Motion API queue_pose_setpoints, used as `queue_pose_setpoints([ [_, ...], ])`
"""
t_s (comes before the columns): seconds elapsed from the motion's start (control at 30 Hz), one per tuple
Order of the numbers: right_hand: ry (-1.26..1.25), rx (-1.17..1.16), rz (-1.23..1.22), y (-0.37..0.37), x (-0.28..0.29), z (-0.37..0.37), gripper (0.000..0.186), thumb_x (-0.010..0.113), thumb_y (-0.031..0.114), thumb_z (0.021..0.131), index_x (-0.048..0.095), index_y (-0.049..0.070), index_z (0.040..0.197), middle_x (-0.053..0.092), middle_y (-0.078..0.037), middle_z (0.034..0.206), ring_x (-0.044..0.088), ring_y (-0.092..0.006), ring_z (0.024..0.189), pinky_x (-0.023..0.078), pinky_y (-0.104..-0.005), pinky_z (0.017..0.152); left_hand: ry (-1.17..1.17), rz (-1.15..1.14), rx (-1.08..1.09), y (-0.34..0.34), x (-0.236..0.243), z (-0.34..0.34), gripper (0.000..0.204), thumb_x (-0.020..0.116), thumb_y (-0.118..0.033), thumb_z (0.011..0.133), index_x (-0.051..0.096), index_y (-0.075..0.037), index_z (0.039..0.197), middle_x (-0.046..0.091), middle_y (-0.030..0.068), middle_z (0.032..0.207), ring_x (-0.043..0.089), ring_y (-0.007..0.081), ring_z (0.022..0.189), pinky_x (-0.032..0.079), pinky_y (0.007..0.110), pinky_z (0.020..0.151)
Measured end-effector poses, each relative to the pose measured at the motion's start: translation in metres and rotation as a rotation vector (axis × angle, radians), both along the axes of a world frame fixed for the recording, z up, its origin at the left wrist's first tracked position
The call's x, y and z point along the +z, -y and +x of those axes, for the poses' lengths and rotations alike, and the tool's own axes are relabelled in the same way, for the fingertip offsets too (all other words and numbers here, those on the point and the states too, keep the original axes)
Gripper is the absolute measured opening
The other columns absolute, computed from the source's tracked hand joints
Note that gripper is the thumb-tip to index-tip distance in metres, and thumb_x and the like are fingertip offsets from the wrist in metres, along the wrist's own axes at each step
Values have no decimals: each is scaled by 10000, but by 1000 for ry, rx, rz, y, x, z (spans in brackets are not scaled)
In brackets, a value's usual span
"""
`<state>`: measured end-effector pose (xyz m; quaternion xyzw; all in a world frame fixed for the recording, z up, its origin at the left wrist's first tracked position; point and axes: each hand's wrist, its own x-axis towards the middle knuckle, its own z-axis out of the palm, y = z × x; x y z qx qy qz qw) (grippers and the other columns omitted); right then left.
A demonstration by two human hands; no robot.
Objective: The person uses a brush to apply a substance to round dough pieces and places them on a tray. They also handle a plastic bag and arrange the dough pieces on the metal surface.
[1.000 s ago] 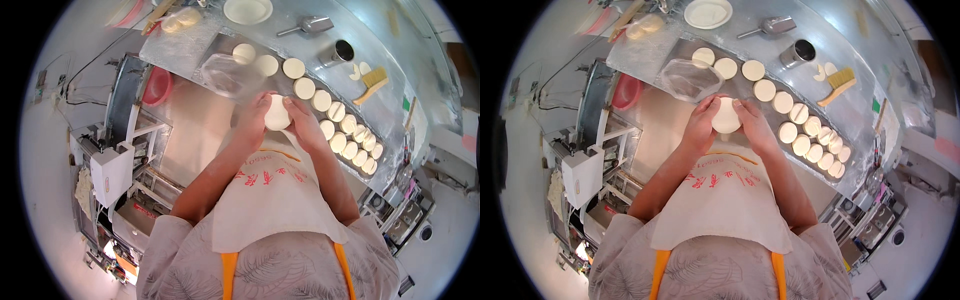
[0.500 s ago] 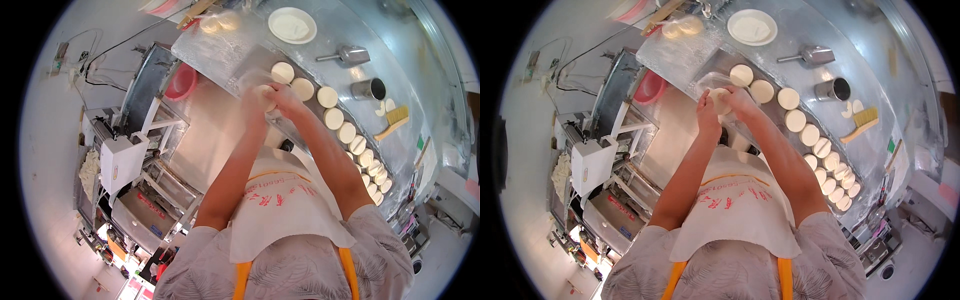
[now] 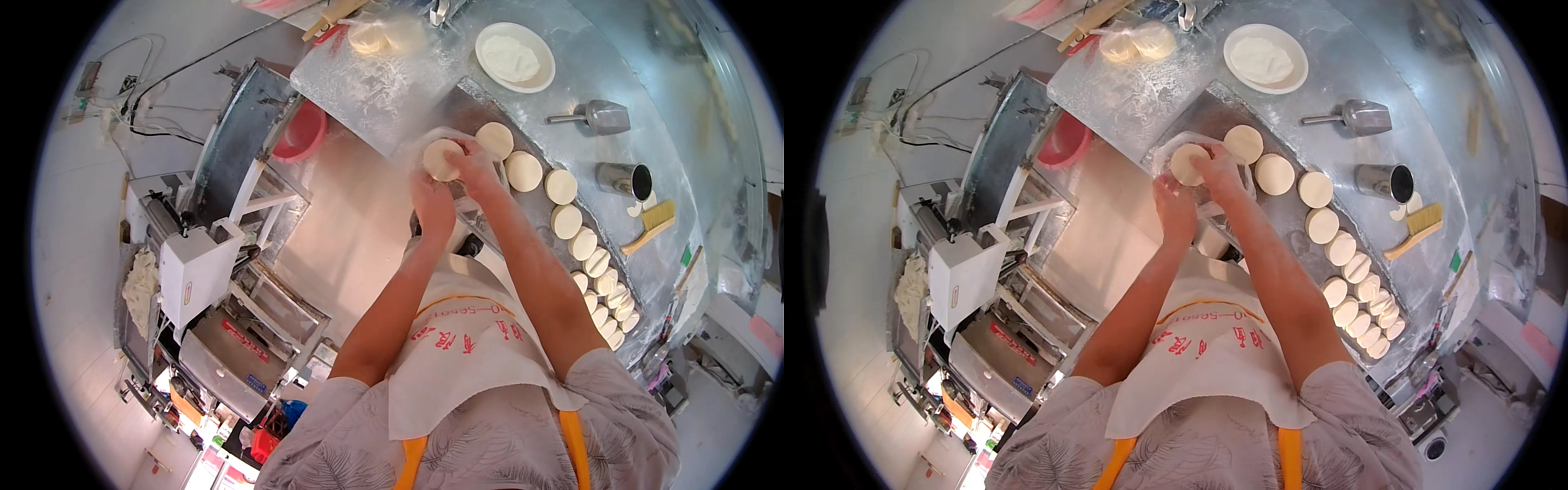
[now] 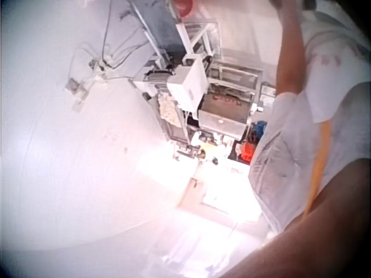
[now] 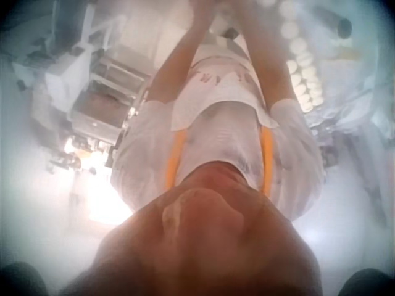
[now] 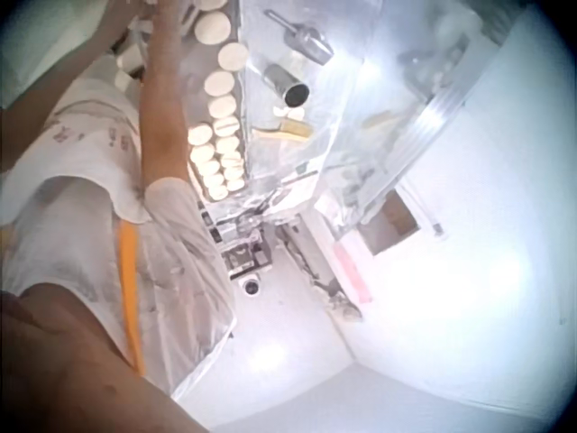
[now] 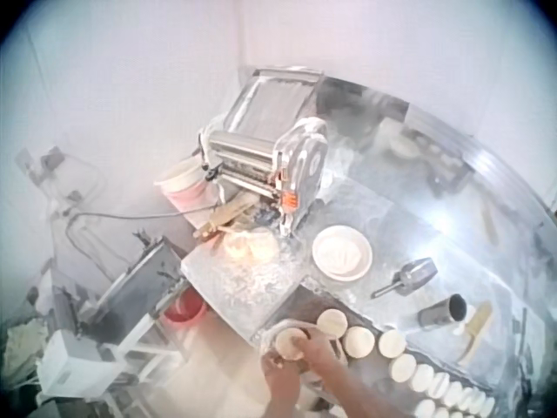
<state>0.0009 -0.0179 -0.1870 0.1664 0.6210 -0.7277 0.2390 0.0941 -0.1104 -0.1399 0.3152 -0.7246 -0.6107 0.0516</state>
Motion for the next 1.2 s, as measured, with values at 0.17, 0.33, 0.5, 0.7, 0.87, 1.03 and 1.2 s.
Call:
queue_pose_setpoints([
  [0.17,103,35,145,8,29,-4,496,802,45,860,657,-10,1332,729,-132,1230,701,-215,1074,590,-363,884,-214,-478,-521,1,5,54,576,695,8,848,495,66,1385,598,220,1253,547,411,1256,466,527,1071],
  [0.33,66,103,238,11,26,-12,487,806,43,840,687,-16,1308,746,-131,1209,708,-222,1082,584,-365,904,-339,-696,-711,-3,6,46,497,690,-26,827,595,-18,1315,588,168,1122,565,374,1099,444,521,1028],
  [0.5,-99,120,268,12,24,-11,470,777,25,836,696,-28,1296,753,-144,1231,713,-236,1123,568,-362,961,-333,-648,-834,-3,-24,40,280,696,-48,830,664,-15,1106,609,156,1131,568,362,1074,454,503,975],
  [0.7,-242,163,464,22,30,-11,385,737,19,848,706,-29,1228,751,-198,1181,721,-306,1096,572,-405,957,-287,-483,-898,-9,-17,32,115,671,-59,862,680,-19,970,690,200,985,648,415,985,490,526,914],
  [0.87,-609,151,778,31,23,-5,373,736,27,842,690,6,1212,728,-231,1187,692,-406,1121,537,-474,1002,-36,-330,-1030,-12,-6,24,87,648,-94,914,706,-37,946,732,223,933,702,434,945,530,525,867],
  [1.03,-770,152,909,26,71,39,386,708,57,890,654,45,1272,710,-180,1194,671,-407,1130,495,-491,1049,-305,-644,-924,-10,-23,34,196,647,-120,942,683,-33,1115,718,252,1103,701,402,1055,554,494,869],
  [1.2,-532,117,660,-50,166,120,280,658,71,964,673,49,1243,713,-165,1153,687,-378,1076,537,-470,976,84,-337,-1097,-16,-28,26,337,634,-129,976,621,-26,1297,658,203,1313,631,341,1249,521,492,999],
])
